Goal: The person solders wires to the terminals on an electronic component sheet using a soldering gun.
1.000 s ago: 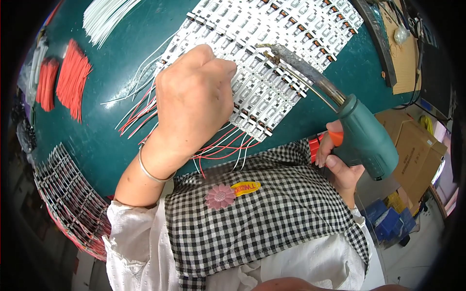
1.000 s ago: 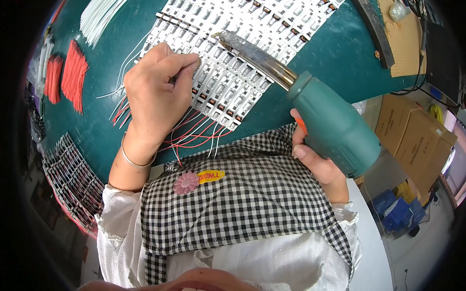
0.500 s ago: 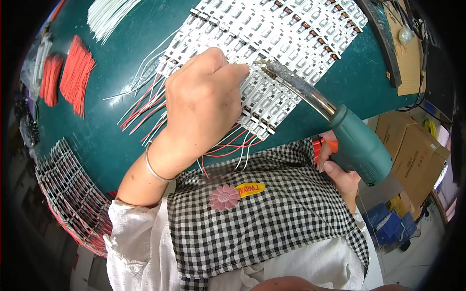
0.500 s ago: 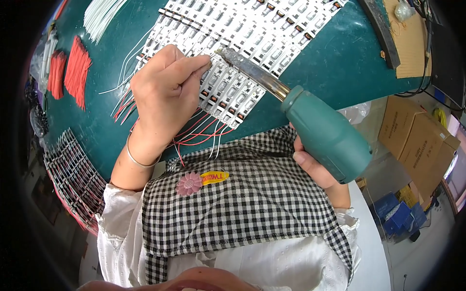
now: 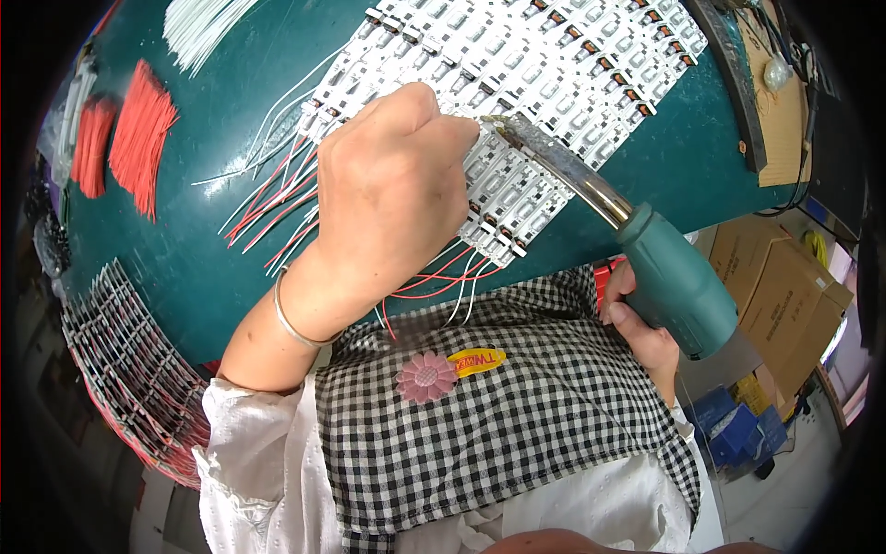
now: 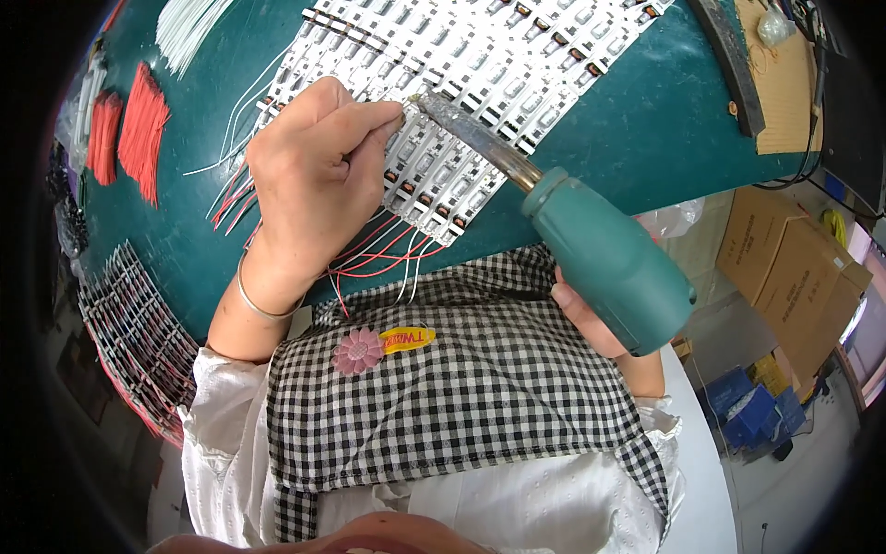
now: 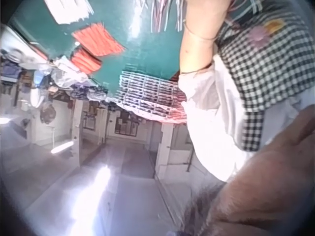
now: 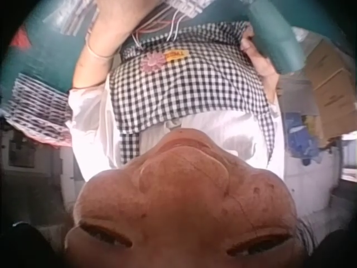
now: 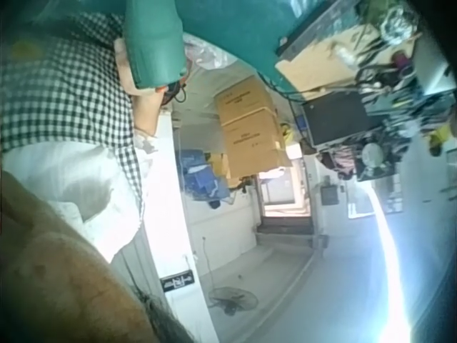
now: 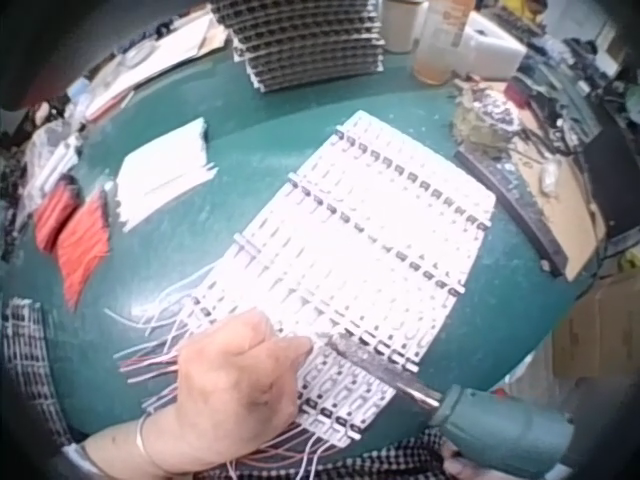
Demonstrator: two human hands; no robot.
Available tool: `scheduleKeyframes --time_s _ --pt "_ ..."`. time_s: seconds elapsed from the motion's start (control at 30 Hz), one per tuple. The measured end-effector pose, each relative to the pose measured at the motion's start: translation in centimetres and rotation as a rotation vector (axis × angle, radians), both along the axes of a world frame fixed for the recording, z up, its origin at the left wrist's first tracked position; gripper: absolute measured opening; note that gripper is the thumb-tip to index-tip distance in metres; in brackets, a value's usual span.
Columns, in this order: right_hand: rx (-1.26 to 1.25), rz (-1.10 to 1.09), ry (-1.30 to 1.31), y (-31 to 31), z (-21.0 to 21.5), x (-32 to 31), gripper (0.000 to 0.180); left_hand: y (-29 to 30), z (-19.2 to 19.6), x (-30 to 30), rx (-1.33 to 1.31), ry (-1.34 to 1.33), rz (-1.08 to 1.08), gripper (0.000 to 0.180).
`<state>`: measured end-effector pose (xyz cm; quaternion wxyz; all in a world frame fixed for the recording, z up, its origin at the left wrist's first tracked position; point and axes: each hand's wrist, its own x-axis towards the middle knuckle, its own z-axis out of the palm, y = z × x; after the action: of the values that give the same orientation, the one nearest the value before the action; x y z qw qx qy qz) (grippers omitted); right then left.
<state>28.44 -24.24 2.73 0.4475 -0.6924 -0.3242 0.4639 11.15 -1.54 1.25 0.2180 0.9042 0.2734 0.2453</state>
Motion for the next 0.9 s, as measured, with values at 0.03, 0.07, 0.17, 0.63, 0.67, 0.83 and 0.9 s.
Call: scheduleKeyframes --time_s 0.03,0.07,0.17,0.63,0.67,0.83,0.9 --pt "0.029 0.022 0.014 0.4 0.2 0.3 0.032 0.0 0.0 0.0 -0.005 -0.005 0.0 0.018" --pt "0.058 0.044 0.028 0.6 0.5 0.5 0.033 0.0 -0.1 -0.1 -0.01 -0.009 0.001 0.018" --pt "0.037 -0.093 0.116 1.2 1.3 -0.3 0.037 -0.1 -0.1 -0.2 -0.012 -0.002 0.008 0.018" --pt "0.157 -0.085 0.2 1.8 1.1 0.1 0.05 -0.2 -0.1 0.1 -0.003 0.013 0.031 0.014" --pt "0.224 -0.082 0.134 1.9 0.9 0.1 0.052 -0.3 0.0 0.1 -0.018 0.007 0.051 0.013" --pt "0.199 -0.114 0.216 1.0 1.3 0.4 0.052 0.0 0.2 0.1 0.011 0.02 0.018 0.013" --pt "0.167 -0.11 0.293 0.5 1.7 0.6 0.055 -0.1 0.1 0.2 0.028 -0.012 0.018 0.013"
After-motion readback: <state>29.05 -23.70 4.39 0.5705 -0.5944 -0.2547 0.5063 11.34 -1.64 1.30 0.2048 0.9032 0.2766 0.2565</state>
